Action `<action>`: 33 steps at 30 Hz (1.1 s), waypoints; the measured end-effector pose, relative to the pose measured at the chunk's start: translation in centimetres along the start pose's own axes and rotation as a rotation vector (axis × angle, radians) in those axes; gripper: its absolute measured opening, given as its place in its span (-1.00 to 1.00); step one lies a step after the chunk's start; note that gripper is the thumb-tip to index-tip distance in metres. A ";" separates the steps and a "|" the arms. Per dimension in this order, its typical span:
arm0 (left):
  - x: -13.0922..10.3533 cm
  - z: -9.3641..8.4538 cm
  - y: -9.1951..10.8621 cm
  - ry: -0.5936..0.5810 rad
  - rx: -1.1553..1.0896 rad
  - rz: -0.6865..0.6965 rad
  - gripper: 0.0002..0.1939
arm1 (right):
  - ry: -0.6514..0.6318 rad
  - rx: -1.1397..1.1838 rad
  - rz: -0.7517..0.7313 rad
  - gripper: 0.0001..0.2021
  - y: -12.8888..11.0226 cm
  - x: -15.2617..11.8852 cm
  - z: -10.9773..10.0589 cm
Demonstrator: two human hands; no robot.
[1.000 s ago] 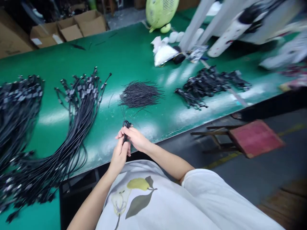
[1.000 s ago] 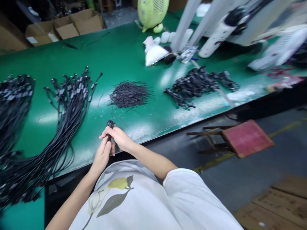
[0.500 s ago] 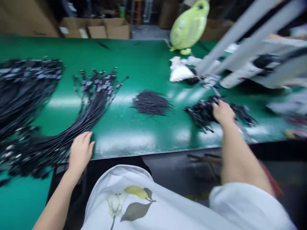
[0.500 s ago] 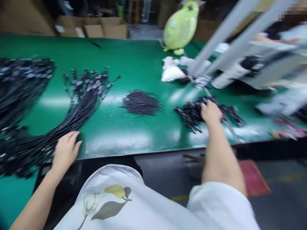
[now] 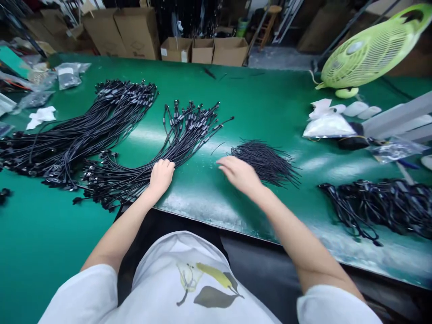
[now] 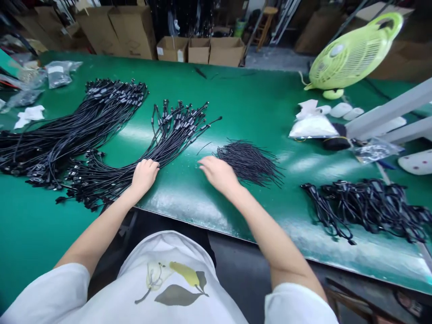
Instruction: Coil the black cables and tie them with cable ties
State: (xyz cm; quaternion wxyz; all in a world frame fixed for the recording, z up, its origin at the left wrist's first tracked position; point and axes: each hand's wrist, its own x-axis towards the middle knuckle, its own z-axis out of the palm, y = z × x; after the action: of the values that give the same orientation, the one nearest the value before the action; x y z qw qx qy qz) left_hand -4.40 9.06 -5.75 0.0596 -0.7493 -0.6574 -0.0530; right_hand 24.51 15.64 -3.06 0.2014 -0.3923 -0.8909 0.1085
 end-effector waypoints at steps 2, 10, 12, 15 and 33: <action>0.5 -0.2 0.3 0.008 -0.072 0.015 -0.76 | -0.053 -0.045 -0.116 -0.66 -2.6 3.6 3.0; -2.5 -2.0 -2.0 0.067 -0.227 -0.023 -0.67 | -0.079 -0.168 -0.241 -0.65 -2.6 11.2 6.0; -2.8 -2.5 -2.9 0.088 -0.258 -0.040 -0.68 | 0.013 -0.179 -0.297 -0.61 -3.1 11.4 4.0; -2.4 -3.5 -4.6 0.204 -0.323 -0.131 -0.74 | 0.127 -0.196 -0.348 -0.59 -5.4 11.4 -0.6; -6.0 -14.2 -15.2 0.448 -1.969 -0.547 -0.74 | -0.065 -0.602 0.146 -0.67 -2.1 7.8 -8.9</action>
State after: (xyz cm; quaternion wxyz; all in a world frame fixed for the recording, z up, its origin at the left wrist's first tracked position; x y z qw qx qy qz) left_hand -20.29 2.89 7.59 -0.4706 -0.2655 -0.4446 -0.7144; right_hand 22.32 20.38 7.74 0.0390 -0.4935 -0.8585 -0.1337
